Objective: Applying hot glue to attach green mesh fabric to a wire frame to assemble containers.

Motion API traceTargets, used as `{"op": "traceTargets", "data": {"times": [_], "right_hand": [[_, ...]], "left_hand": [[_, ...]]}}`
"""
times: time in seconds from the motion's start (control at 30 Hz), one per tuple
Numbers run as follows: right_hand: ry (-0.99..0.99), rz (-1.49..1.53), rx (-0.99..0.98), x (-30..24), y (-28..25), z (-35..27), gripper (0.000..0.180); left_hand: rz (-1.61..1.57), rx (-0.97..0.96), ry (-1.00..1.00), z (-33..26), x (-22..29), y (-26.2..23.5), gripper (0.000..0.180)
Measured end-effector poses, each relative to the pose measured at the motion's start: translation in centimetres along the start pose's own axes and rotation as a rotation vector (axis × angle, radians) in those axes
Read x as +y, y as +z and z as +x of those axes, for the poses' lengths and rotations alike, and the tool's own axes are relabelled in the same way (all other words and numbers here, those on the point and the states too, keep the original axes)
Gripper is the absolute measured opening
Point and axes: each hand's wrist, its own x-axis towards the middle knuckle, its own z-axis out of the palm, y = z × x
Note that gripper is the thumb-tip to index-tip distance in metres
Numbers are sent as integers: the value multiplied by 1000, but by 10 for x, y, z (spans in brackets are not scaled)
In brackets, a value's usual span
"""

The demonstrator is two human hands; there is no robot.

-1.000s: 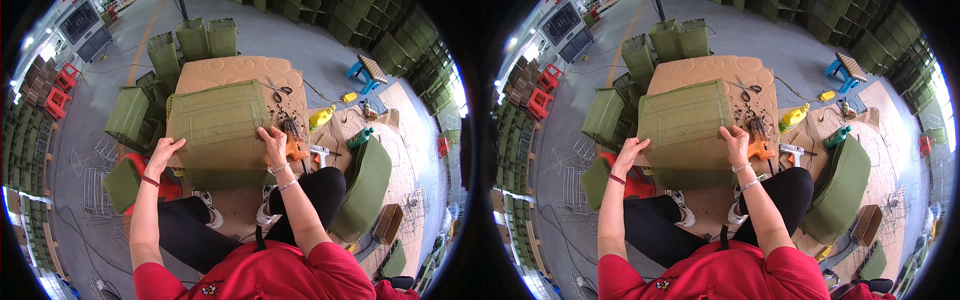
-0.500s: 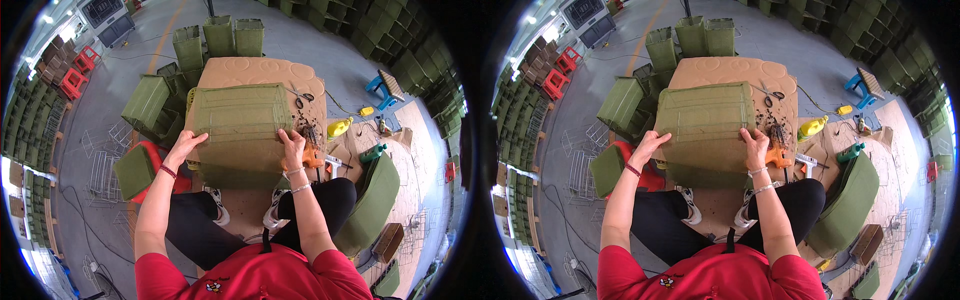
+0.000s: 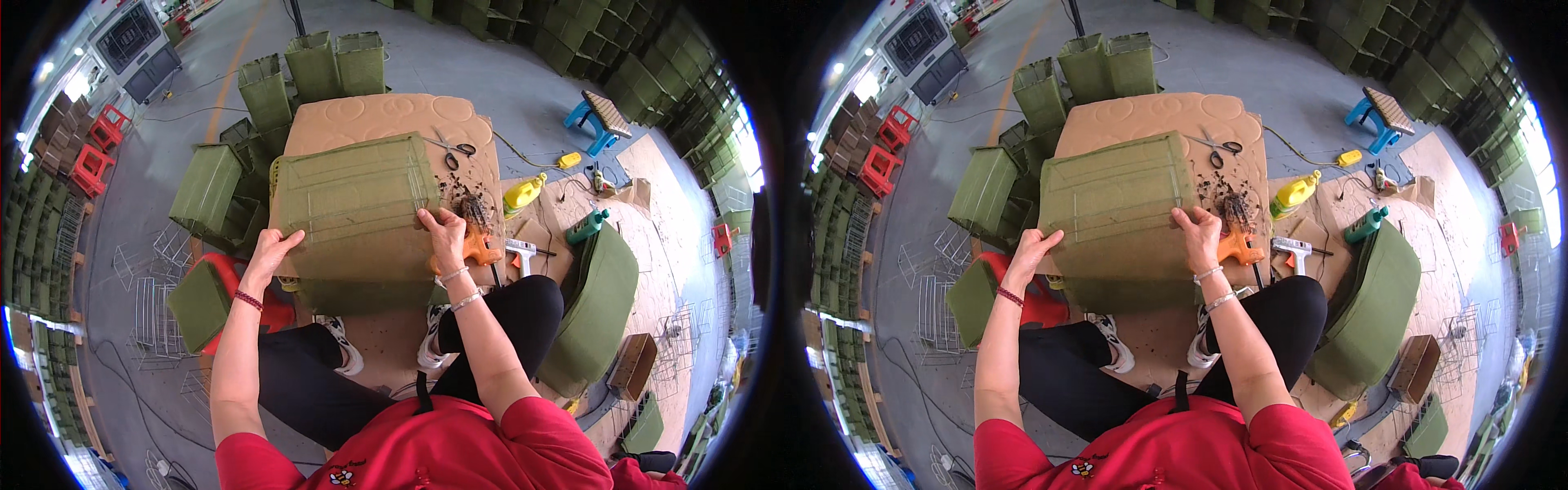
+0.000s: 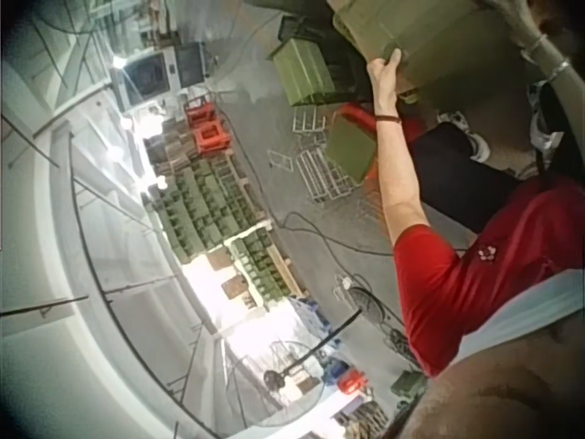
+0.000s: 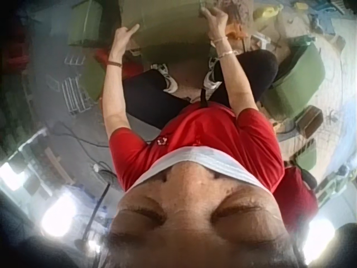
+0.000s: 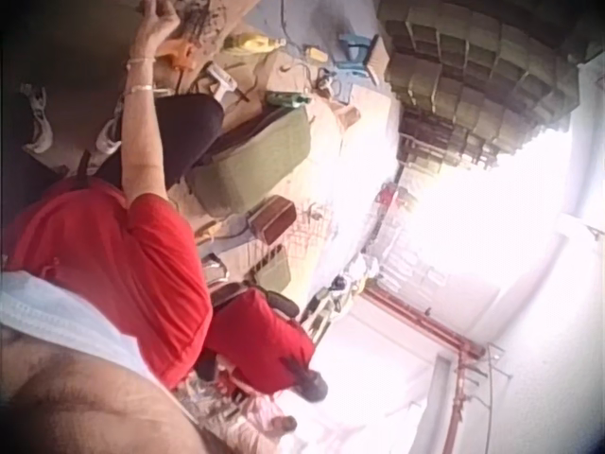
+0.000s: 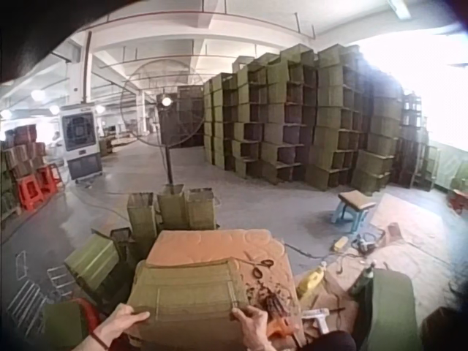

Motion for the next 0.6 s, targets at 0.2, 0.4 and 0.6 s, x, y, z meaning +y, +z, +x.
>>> {"op": "traceTargets", "data": {"times": [0.2, 0.4, 0.6], "right_hand": [[21, 3, -21, 13, -6, 2, 15], [6, 19, 10, 22, -10, 5, 13], [2, -8, 5, 27, -15, 7, 14]], "left_hand": [[71, 24, 16, 9, -17, -8, 33], [88, 34, 54, 6, -7, 1, 34], [188, 57, 82, 12, -15, -3, 35]]}}
